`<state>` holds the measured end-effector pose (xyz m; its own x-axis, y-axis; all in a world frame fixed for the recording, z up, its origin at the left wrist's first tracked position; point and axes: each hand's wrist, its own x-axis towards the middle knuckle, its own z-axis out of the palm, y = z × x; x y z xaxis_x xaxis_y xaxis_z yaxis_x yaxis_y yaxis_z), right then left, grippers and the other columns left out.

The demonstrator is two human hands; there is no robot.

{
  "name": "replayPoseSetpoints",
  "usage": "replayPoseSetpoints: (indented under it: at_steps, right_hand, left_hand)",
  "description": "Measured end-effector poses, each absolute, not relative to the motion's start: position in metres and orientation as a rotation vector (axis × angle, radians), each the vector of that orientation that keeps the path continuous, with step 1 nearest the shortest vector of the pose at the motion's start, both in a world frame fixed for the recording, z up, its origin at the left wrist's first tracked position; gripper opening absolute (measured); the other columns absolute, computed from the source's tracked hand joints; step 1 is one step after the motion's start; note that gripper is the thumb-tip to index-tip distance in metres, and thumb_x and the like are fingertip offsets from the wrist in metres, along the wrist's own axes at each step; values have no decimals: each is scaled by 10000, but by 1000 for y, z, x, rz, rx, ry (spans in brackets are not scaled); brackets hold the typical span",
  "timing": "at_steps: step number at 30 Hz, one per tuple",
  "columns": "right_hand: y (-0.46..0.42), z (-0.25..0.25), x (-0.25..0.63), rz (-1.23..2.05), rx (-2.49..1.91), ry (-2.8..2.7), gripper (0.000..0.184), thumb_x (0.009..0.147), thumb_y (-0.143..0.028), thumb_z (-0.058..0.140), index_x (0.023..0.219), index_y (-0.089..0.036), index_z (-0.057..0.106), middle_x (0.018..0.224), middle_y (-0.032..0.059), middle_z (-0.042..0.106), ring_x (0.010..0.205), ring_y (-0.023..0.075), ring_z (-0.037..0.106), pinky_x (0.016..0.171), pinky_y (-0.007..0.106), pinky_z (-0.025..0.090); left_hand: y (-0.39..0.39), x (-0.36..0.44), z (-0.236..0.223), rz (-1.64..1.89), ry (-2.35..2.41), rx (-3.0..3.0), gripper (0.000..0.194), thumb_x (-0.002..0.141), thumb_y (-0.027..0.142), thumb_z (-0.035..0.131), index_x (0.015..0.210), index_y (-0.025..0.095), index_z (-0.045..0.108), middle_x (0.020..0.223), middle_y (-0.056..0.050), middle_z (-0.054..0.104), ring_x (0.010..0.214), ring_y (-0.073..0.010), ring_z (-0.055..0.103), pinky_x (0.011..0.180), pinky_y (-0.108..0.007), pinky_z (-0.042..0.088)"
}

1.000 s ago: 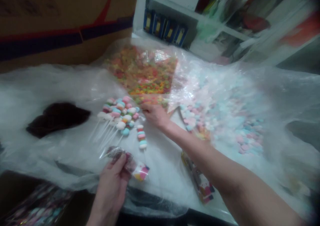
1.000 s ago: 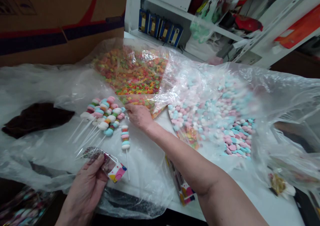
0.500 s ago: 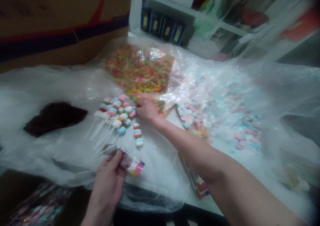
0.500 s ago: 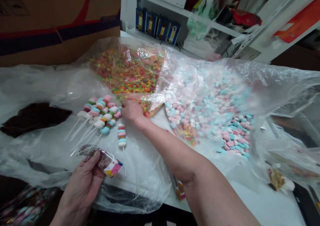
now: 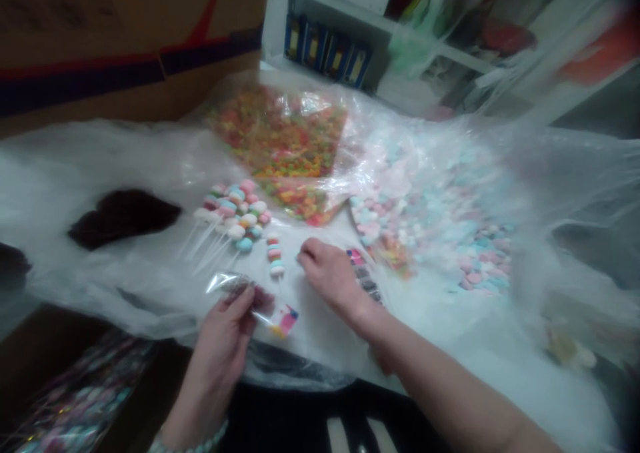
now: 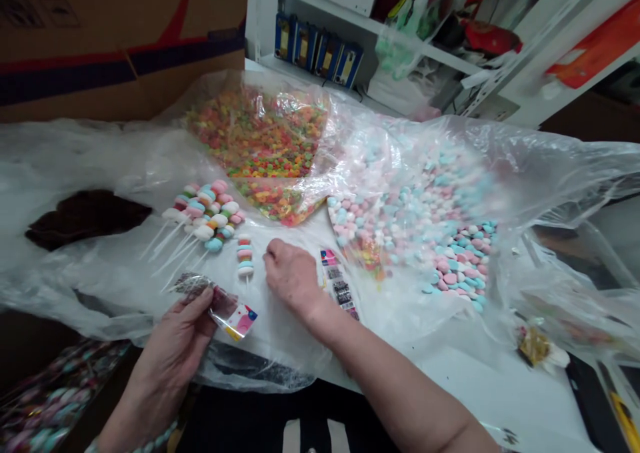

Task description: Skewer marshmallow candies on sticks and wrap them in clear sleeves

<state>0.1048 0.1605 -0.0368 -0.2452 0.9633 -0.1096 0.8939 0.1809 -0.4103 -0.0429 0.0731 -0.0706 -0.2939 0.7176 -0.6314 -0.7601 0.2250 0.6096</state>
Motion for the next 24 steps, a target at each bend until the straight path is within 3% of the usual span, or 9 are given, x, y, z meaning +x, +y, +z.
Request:
replayPoseSetpoints:
  at_steps: [3,7,13,17,21,24]
  right_hand:
    - [136,-46,83,607,-1773,-2475,307,940,-378,404,969,-205,657,924,86,732,839,229,669,676,298,426]
    - [122,-58,73,565,-1790,-2514,264,906,-272,434,1056,-180,631,950,106,730,838,235,678,664,300,425]
    - [124,-36,122,745,-1735,-2264,241,912,-221,447,955,-235,684,940,33,740,856,180,662,700,257,410]
    - [133,-18,180,484,-1641,-2251,247,878,-186,489,941,-237,723,901,24,736,841,178,647,702,251,398]
    - [144,-3,210,183,-1549,-2473,254,884,-190,494,922,-234,741,833,26,724,763,174,631,630,251,350]
    - [148,7,206,19,-1552,-2680,265,899,-189,478,925,-235,738,813,27,713,691,164,609,563,261,275]
  left_hand:
    - [65,-38,-69,1435,1204,9,65,767,77,678,809,79,727,807,-106,729,743,-158,691,737,-238,585]
    - [57,-38,-71,1466,1309,34,59,769,63,673,794,77,724,818,-117,739,764,-182,709,745,-263,593]
    - [51,-43,-70,1428,1370,60,52,758,90,686,779,82,733,810,-123,744,751,-178,708,721,-249,581]
    - [51,-32,-64,1448,1435,248,206,653,244,822,803,119,757,779,-79,741,710,-154,678,710,-234,555]
    - [64,-10,-64,1290,1248,619,344,655,360,825,928,156,781,1070,-102,733,983,-229,659,886,-315,513]
    - [75,1,-75,1183,1167,647,374,654,365,820,974,177,781,1122,-98,722,1081,-265,623,977,-366,456]
